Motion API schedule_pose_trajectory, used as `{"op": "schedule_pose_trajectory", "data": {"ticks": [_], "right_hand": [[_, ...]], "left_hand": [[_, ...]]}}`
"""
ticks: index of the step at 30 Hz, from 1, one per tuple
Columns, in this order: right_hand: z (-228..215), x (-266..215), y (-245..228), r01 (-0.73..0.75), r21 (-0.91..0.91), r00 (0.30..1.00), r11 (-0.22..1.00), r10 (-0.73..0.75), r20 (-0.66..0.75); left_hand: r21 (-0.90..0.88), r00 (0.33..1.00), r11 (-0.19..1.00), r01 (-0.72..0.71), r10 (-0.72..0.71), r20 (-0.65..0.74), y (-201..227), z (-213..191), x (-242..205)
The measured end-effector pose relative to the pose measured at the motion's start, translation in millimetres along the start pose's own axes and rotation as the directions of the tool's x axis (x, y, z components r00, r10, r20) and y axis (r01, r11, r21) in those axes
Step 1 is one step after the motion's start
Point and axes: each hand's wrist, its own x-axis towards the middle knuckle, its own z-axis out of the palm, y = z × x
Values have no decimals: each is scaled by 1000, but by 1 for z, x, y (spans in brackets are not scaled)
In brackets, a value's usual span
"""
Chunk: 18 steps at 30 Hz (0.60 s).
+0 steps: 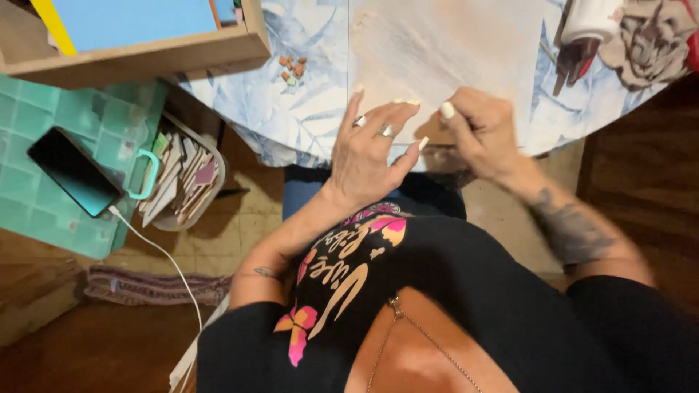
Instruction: Sanding the edges of small mosaic tiles on sandpaper and using nippers to trim them.
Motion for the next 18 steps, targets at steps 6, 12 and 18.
{"op": "schedule_pose_trajectory", "data": {"ticks": [6,12,18], "right_hand": [[24,13,-26,-149,404,950,902,244,-196],[32,11,-26,-143,490,930,860,286,-232],[28,9,-32,-168,516,938,840,298,-178]], "left_hand": [[-288,971,940,184,-219,-93,9,0,12],[-288,966,944,163,-212,-148,9,3,17],[-297,968,944,145,-197,-153,9,-2,19]]}}
